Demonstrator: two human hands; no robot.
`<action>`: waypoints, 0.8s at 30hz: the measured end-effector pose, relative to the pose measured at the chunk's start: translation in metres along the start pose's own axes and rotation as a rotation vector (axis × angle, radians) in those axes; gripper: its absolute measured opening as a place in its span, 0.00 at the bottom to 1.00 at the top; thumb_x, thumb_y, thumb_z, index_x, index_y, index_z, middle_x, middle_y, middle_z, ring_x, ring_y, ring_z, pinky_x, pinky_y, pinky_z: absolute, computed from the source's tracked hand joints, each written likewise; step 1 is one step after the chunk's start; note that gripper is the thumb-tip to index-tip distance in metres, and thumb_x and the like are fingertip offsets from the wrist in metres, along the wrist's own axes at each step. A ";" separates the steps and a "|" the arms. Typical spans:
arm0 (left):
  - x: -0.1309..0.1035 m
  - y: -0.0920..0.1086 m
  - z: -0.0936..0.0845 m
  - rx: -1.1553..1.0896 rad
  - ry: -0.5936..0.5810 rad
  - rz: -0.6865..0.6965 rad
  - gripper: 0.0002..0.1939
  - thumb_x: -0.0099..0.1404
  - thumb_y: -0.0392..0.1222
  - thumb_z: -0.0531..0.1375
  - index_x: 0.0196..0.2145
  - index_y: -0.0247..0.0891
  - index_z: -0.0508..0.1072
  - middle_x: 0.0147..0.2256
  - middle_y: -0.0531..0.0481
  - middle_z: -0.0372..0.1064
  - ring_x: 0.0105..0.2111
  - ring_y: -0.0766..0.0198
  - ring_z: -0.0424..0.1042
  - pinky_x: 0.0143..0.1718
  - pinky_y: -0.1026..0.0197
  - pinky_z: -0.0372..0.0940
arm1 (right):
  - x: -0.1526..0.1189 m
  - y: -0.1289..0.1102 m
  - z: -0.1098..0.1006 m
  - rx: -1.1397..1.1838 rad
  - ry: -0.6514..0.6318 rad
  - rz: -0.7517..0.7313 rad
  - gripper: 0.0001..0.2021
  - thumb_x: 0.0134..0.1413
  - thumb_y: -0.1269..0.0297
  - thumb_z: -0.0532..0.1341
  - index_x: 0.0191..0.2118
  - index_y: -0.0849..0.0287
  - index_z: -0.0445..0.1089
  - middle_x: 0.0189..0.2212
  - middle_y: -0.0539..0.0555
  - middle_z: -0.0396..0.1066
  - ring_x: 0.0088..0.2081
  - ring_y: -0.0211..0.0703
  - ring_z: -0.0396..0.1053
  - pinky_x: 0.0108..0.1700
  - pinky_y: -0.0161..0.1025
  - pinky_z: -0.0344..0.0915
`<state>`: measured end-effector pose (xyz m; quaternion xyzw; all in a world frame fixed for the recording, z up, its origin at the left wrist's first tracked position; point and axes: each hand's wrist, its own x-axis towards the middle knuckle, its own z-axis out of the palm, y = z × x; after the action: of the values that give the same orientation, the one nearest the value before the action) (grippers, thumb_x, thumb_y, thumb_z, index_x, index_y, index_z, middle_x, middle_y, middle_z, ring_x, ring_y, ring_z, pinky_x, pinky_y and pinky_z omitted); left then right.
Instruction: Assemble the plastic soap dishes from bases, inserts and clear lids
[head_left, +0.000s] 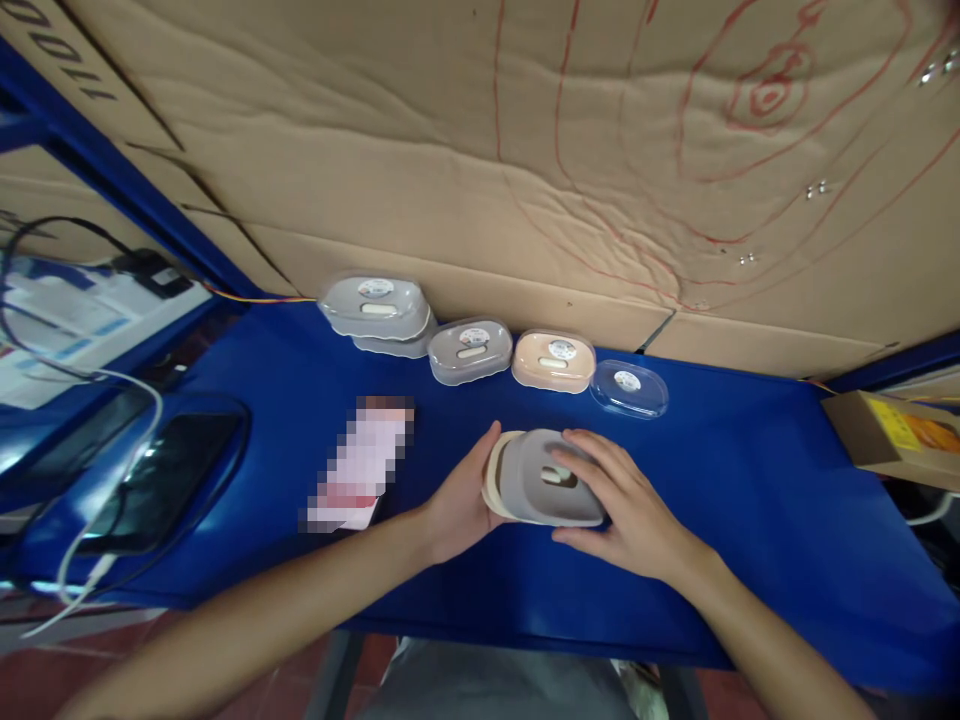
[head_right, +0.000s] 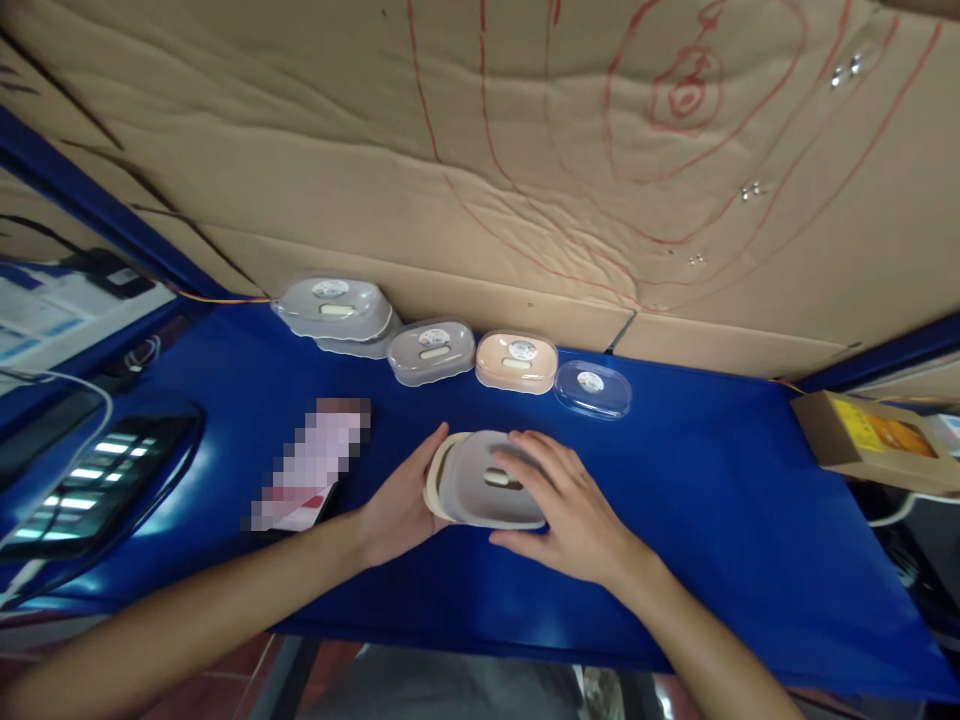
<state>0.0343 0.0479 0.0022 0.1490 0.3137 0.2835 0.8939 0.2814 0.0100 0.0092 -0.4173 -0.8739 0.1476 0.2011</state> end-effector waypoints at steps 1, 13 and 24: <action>0.000 -0.002 0.000 -0.005 -0.006 -0.002 0.31 0.79 0.64 0.50 0.58 0.38 0.79 0.51 0.43 0.82 0.51 0.51 0.79 0.48 0.56 0.71 | 0.000 -0.001 0.003 -0.001 0.002 -0.003 0.42 0.65 0.45 0.67 0.77 0.45 0.49 0.73 0.63 0.57 0.72 0.68 0.57 0.68 0.66 0.63; -0.002 -0.007 0.000 0.054 -0.001 0.000 0.30 0.75 0.66 0.56 0.58 0.41 0.79 0.53 0.45 0.81 0.57 0.52 0.75 0.53 0.57 0.68 | 0.001 -0.002 0.018 0.012 -0.015 -0.013 0.48 0.64 0.39 0.65 0.79 0.47 0.41 0.73 0.65 0.58 0.72 0.68 0.57 0.68 0.67 0.62; -0.001 0.005 0.000 0.064 0.074 0.067 0.22 0.78 0.57 0.56 0.54 0.39 0.80 0.48 0.44 0.82 0.49 0.51 0.79 0.45 0.55 0.75 | -0.001 0.078 -0.006 -0.323 0.179 0.368 0.33 0.75 0.50 0.53 0.78 0.50 0.45 0.76 0.65 0.51 0.75 0.68 0.50 0.71 0.71 0.51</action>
<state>0.0317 0.0516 0.0046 0.1774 0.3504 0.3086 0.8663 0.3369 0.0571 -0.0186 -0.6075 -0.7742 0.0028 0.1780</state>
